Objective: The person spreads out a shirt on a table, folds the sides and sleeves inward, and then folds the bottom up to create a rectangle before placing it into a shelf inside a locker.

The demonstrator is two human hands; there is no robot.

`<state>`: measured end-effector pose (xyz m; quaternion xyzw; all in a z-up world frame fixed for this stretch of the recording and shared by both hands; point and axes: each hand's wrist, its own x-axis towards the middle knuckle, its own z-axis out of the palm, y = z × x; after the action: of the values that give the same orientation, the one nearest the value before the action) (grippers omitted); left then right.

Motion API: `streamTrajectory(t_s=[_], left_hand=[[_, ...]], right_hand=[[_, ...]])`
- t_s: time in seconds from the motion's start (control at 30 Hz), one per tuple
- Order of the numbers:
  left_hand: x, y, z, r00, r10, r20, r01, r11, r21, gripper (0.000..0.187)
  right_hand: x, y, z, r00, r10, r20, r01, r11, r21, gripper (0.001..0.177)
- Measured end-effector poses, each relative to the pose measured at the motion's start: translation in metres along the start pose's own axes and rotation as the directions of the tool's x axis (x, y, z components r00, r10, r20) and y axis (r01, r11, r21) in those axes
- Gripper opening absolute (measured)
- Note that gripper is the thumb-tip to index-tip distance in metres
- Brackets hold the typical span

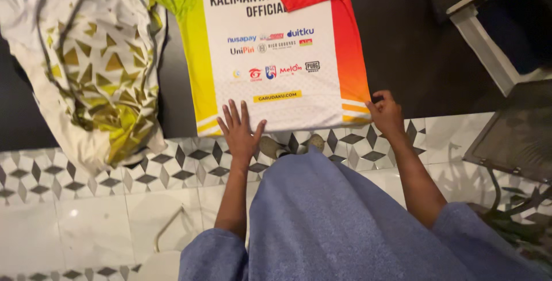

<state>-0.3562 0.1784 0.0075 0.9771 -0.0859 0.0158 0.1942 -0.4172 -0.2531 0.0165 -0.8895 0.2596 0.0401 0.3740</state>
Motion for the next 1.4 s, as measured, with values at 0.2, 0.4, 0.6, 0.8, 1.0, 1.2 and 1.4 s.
streamTrajectory(t_s=[0.2,0.4,0.6,0.8,1.0,1.2,1.4], left_hand=[[-0.014,-0.006,-0.001,0.993,-0.116,-0.031,0.116,0.993,0.002,0.086],[-0.022,-0.006,0.006,0.986,-0.156,-0.059,0.156,0.988,-0.016,0.086],[-0.021,-0.005,0.002,0.985,-0.144,-0.098,0.141,0.989,-0.038,0.084],[-0.016,-0.011,-0.008,0.992,-0.113,-0.058,0.110,0.992,-0.058,0.081],[0.017,-0.054,-0.025,0.998,0.021,-0.065,-0.023,0.999,-0.030,0.076],[0.029,-0.097,-0.030,0.984,0.166,-0.062,-0.169,0.984,-0.055,0.075],[0.029,-0.113,-0.036,0.979,0.203,0.019,-0.201,0.976,-0.090,0.073]], right_hand=[[-0.022,-0.039,-0.011,0.959,-0.279,-0.051,0.258,0.931,-0.257,0.044],[-0.013,-0.062,0.035,0.769,-0.627,0.121,0.633,0.724,-0.273,0.059],[-0.005,-0.053,0.047,0.738,-0.631,0.241,0.671,0.646,-0.363,0.068],[-0.003,-0.057,0.062,0.814,-0.569,0.116,0.563,0.725,-0.396,0.069],[-0.017,-0.115,0.114,0.787,-0.607,0.110,0.601,0.715,-0.358,0.066],[-0.029,-0.171,0.171,0.769,-0.624,0.141,0.632,0.708,-0.314,0.064],[-0.034,-0.195,0.198,0.793,-0.602,0.095,0.591,0.724,-0.355,0.066]])
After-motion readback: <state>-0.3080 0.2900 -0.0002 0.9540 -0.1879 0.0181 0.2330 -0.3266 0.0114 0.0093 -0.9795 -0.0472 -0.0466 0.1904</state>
